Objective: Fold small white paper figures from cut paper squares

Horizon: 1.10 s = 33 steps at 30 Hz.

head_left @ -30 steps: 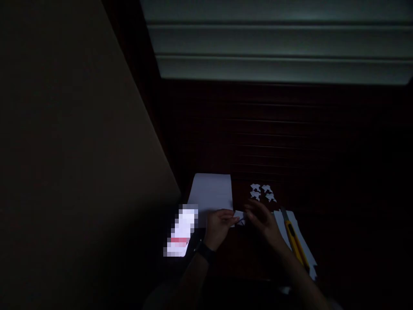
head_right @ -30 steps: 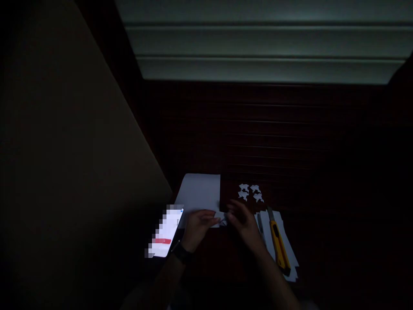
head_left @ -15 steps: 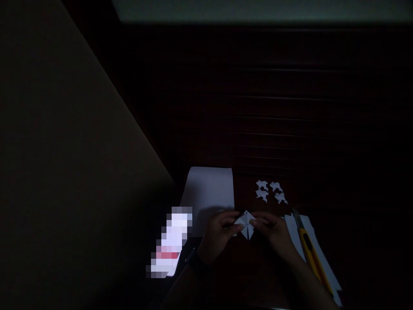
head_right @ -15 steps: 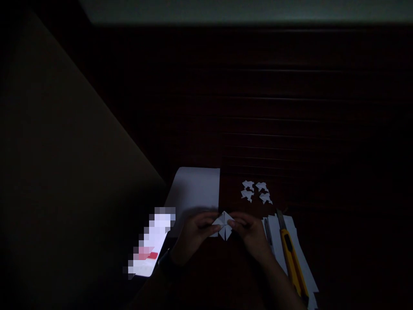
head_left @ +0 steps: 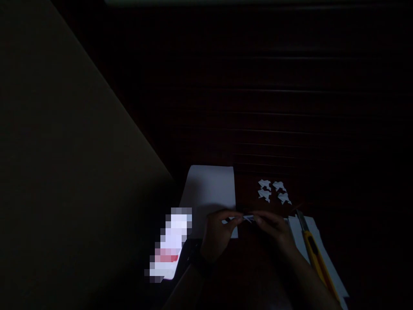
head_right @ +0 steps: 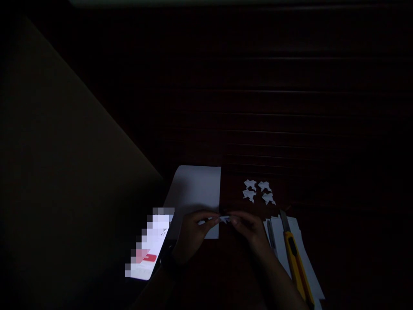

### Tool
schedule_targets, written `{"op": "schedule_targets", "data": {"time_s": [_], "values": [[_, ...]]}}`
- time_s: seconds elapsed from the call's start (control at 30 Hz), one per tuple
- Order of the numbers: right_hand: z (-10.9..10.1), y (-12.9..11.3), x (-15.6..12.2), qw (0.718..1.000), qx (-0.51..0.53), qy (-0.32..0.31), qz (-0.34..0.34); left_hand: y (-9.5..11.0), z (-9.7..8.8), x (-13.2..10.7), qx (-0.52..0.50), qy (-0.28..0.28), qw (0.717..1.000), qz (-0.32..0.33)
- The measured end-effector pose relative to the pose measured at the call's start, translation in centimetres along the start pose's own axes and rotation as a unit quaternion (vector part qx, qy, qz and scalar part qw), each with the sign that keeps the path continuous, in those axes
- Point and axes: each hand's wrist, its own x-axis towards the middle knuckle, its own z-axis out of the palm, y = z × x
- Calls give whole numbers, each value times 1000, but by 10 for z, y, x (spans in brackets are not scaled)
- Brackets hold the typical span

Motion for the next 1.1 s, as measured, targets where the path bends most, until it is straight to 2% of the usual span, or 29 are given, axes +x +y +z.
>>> {"op": "schedule_targets", "data": {"time_s": [0.2, 0.4, 0.57, 0.67, 0.77, 0.9, 1.1], "values": [[6, -8, -1, 998, 46, -49, -1, 1, 1, -2, 34, 18, 999, 9], [7, -7, 3, 993, 88, -76, -34, 2, 0, 1, -16, -5, 997, 78], [7, 8, 3, 988, 137, -37, 56, 5, 1, 1, -3, 34, 994, 103], [8, 16, 4, 985, 148, 2, 85, 8, 3, -3, 0, 57, 996, 73], [8, 17, 3, 991, 110, 25, 72, 10, 7, -8, -40, 5, 999, 26], [9, 12, 2, 999, 37, 10, 8, 4, 10, -8, -61, -76, 995, 8], [8, 8, -1, 999, 5, -35, -19, -7, 7, -3, -71, -82, 994, -14]]}}
